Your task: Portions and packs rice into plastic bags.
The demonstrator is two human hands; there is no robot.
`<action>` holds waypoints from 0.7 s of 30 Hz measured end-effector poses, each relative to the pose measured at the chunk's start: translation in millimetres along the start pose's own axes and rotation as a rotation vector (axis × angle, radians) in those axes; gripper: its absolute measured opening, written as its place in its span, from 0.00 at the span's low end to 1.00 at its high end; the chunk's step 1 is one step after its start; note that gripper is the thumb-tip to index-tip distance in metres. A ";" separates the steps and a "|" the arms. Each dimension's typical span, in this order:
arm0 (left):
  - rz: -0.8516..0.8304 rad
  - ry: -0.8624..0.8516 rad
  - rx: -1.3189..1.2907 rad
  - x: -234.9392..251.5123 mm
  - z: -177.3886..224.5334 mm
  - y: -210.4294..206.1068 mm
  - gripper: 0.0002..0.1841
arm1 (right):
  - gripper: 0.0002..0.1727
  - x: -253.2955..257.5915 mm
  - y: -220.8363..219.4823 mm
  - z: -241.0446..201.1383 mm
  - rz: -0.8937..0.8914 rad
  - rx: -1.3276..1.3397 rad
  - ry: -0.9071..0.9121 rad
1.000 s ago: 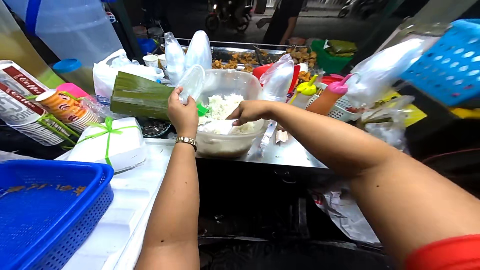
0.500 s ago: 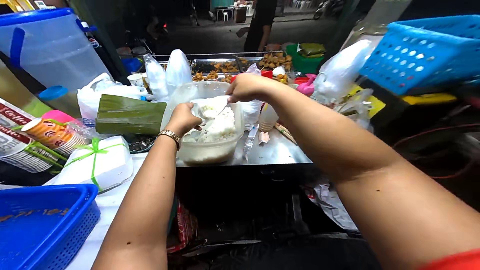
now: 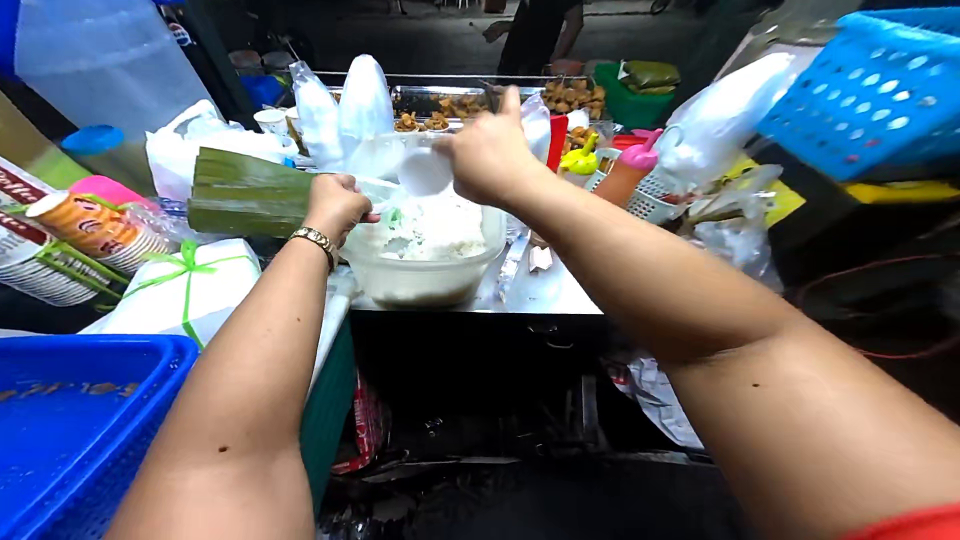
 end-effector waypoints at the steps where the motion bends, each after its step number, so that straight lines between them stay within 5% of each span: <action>1: 0.020 -0.031 0.006 3.0 -6.2 2.6 0.33 | 0.20 -0.2 -17.6 0.2 -0.128 0.029 0.003; 4: 0.047 -0.098 0.043 7.1 -14.7 2.8 0.33 | 0.20 -1.0 -64.8 -5.8 -0.416 0.110 -0.008; 7: 0.079 -0.130 0.112 6.4 -16.0 -1.1 0.32 | 0.20 7.5 -82.0 -12.2 -0.493 0.169 -0.029; 15: 0.167 -0.139 0.065 3.6 -19.1 0.8 0.33 | 0.18 9.7 -91.6 -43.5 -0.521 0.451 0.151; 21: 0.172 -0.132 0.055 4.1 -18.9 0.6 0.34 | 0.18 8.2 -70.8 -29.2 -0.467 0.395 0.157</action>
Point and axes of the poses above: each hand's wrist, its own x-axis towards the middle knuckle, its own y-axis out of the back of the hand, z = x × y, the point moved 2 cm from there along x, towards the middle knuckle, and after that the axes turned 14 degrees about -x, right-handed, at the moved point
